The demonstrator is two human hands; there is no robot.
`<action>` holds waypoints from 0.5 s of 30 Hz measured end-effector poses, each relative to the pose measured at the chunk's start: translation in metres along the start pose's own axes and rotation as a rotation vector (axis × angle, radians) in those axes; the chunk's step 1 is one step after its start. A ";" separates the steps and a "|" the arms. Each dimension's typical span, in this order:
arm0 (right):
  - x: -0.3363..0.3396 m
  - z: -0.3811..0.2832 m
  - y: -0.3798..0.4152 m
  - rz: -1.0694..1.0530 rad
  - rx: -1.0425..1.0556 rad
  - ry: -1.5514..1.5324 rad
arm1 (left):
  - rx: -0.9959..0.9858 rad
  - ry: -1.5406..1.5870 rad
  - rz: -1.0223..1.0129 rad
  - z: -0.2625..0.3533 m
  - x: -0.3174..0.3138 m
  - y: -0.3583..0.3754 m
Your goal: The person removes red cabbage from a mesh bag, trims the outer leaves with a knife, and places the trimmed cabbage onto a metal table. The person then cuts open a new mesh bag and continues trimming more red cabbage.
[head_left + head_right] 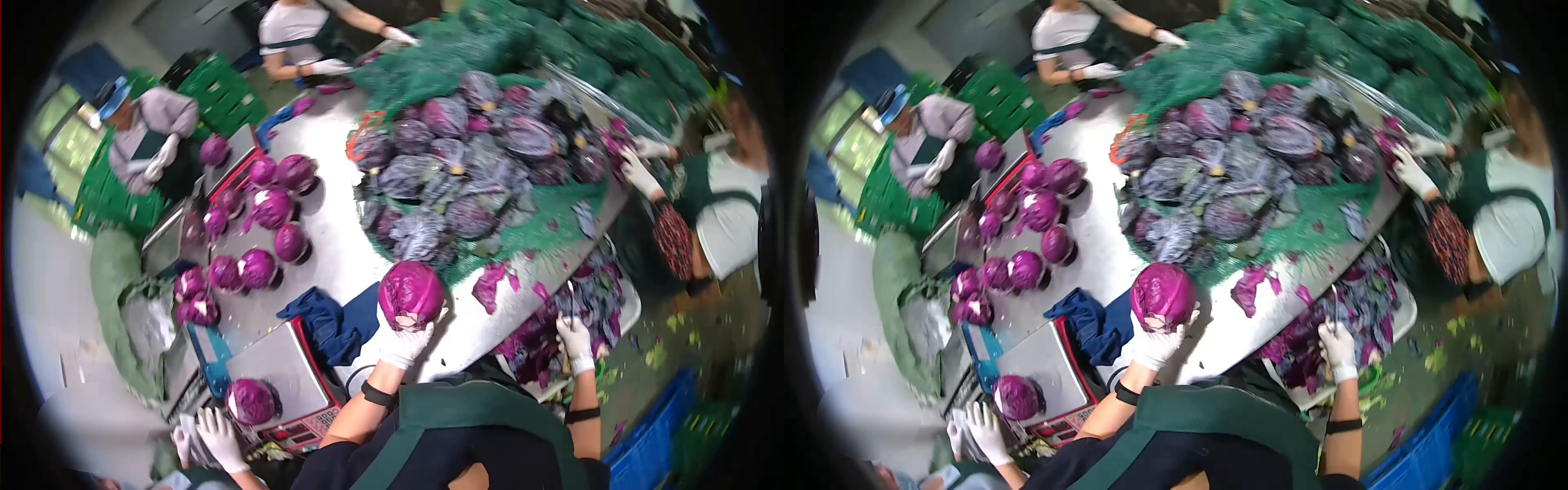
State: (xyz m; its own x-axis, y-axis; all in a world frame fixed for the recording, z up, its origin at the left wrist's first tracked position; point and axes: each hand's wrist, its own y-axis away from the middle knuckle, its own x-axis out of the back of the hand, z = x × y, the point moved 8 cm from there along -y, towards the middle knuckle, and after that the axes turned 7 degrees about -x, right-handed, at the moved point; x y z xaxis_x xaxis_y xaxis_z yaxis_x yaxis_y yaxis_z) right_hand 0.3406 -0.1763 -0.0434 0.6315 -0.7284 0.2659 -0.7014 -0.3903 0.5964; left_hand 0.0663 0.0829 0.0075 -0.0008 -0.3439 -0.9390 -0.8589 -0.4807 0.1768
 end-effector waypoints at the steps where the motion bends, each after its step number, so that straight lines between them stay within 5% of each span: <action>1: -0.003 -0.005 0.006 -0.011 -0.065 -0.026 | -0.006 0.006 -0.031 0.007 -0.020 0.007; 4: -0.007 0.001 -0.006 -0.056 -0.031 -0.016 | -0.371 -0.192 -0.029 0.078 -0.054 0.033; 8: -0.021 -0.010 -0.010 -0.107 0.070 0.040 | -0.806 -0.397 0.215 0.138 -0.076 0.083; 12: -0.075 -0.059 0.016 -0.283 0.123 -0.011 | -0.818 -0.688 0.417 0.128 -0.067 0.098; 15: -0.130 -0.097 0.048 -0.515 0.154 -0.037 | -0.642 -0.507 0.300 0.094 -0.046 0.074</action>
State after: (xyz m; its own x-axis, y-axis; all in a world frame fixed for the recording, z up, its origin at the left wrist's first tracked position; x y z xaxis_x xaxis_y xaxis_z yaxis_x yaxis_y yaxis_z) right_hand 0.2567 -0.0456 0.0245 0.8965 -0.4389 -0.0604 -0.3460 -0.7786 0.5235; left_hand -0.0454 0.1389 0.0357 -0.5395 -0.2018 -0.8175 -0.3315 -0.8415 0.4265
